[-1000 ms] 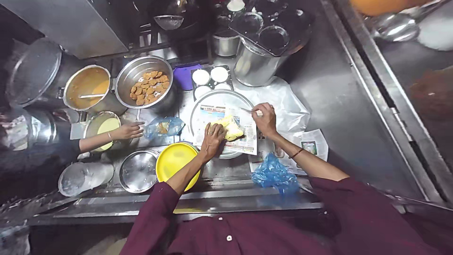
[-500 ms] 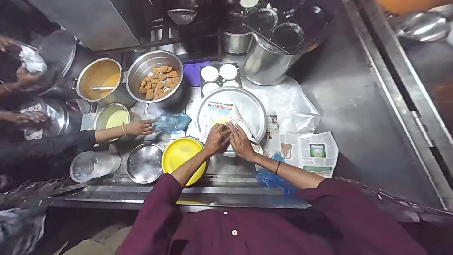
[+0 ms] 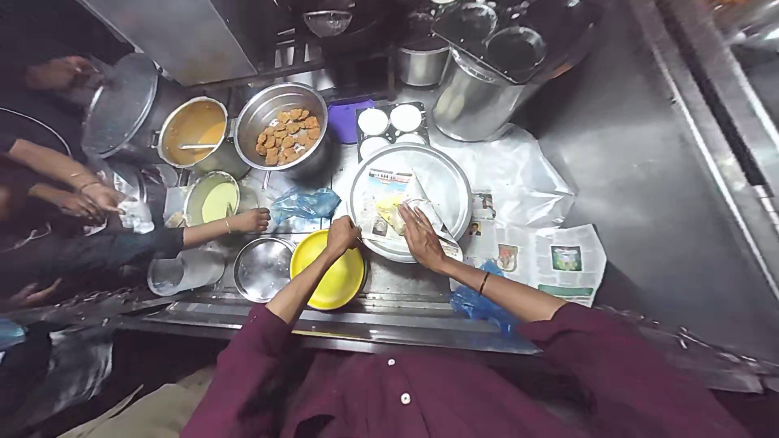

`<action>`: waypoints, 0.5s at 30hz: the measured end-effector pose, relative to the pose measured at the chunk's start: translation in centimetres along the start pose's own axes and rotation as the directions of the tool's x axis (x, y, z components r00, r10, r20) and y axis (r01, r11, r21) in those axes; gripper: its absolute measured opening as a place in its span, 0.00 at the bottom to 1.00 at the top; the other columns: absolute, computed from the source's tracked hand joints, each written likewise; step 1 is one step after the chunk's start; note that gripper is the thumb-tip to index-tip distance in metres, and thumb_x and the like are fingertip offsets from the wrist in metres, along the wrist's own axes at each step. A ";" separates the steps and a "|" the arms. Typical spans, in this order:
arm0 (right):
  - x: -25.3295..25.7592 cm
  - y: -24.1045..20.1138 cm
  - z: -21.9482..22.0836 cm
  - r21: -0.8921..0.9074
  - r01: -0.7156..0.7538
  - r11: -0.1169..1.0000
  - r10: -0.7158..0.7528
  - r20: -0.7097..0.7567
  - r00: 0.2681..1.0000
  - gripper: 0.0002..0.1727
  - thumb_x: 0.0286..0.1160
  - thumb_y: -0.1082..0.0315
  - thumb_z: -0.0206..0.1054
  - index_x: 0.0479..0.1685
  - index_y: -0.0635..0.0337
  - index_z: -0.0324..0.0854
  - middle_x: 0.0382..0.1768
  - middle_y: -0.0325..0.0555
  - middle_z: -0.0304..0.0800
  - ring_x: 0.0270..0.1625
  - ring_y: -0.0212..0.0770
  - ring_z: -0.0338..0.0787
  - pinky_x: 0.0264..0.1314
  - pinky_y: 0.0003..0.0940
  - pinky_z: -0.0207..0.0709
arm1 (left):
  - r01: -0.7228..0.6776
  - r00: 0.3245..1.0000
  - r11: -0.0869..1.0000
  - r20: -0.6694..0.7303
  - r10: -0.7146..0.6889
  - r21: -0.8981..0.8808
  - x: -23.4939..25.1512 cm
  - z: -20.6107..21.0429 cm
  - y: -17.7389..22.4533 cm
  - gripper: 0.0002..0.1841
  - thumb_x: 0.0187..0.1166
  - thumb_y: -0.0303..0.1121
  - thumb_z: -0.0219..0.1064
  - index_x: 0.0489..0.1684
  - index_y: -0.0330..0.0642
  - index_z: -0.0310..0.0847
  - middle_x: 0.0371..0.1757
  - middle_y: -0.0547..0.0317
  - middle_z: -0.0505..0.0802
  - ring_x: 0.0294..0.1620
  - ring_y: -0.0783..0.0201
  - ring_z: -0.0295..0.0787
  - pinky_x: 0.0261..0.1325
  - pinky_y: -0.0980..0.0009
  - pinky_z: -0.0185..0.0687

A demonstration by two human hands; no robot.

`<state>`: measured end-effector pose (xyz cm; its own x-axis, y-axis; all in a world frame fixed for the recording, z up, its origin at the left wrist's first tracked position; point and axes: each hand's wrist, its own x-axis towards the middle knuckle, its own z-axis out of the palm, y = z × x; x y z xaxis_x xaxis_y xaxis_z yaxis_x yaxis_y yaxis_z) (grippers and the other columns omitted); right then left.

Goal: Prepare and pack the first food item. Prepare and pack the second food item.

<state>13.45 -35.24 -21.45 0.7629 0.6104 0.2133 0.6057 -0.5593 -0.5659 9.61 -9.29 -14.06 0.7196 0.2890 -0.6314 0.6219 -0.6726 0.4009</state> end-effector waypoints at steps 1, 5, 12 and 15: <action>-0.1 0.0 0.0 0.002 0.002 1.000 -0.002 0.001 1.000 0.29 0.92 0.65 0.44 0.90 0.61 0.62 0.89 0.47 0.66 0.94 0.41 0.59 0.98 0.45 0.48 | -0.043 0.999 0.997 0.000 0.043 -0.063 0.0 -0.1 0.1 0.17 0.77 0.44 0.68 0.44 0.36 0.87 0.40 0.47 0.94 0.40 0.52 0.94 0.51 0.46 0.90; -0.2 0.0 -0.1 0.042 -0.004 0.999 0.004 -0.001 1.000 0.29 0.91 0.65 0.45 0.91 0.60 0.61 0.89 0.48 0.66 0.94 0.43 0.59 0.98 0.47 0.48 | -0.258 0.961 0.876 -0.019 0.274 -0.406 -0.8 -0.6 3.8 0.16 0.85 0.42 0.61 0.37 0.38 0.86 0.33 0.53 0.91 0.35 0.59 0.89 0.45 0.54 0.86; 0.2 -0.6 -1.0 0.091 -0.103 0.991 0.103 0.003 0.995 0.27 0.92 0.62 0.48 0.83 0.67 0.69 0.76 0.58 0.79 0.86 0.51 0.71 0.90 0.45 0.63 | -0.377 0.918 0.690 -0.150 0.368 -0.617 4.2 5.1 7.8 0.15 0.86 0.44 0.64 0.49 0.40 0.86 0.36 0.53 0.93 0.35 0.59 0.90 0.44 0.57 0.88; 0.9 -0.3 -4.5 0.210 -0.093 0.973 0.077 0.084 0.993 0.30 0.89 0.66 0.49 0.90 0.59 0.59 0.73 0.50 0.85 0.77 0.46 0.83 0.82 0.46 0.75 | -0.456 0.887 0.758 -0.175 0.426 -0.466 4.1 5.4 7.5 0.15 0.91 0.41 0.56 0.53 0.45 0.89 0.42 0.56 0.96 0.42 0.61 0.93 0.51 0.54 0.90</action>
<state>14.96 -37.09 -17.54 0.7856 0.6104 0.1013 0.4710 -0.4838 -0.7376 15.53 -16.82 -17.17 0.9579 0.0891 -0.2730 0.2871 -0.3241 0.9014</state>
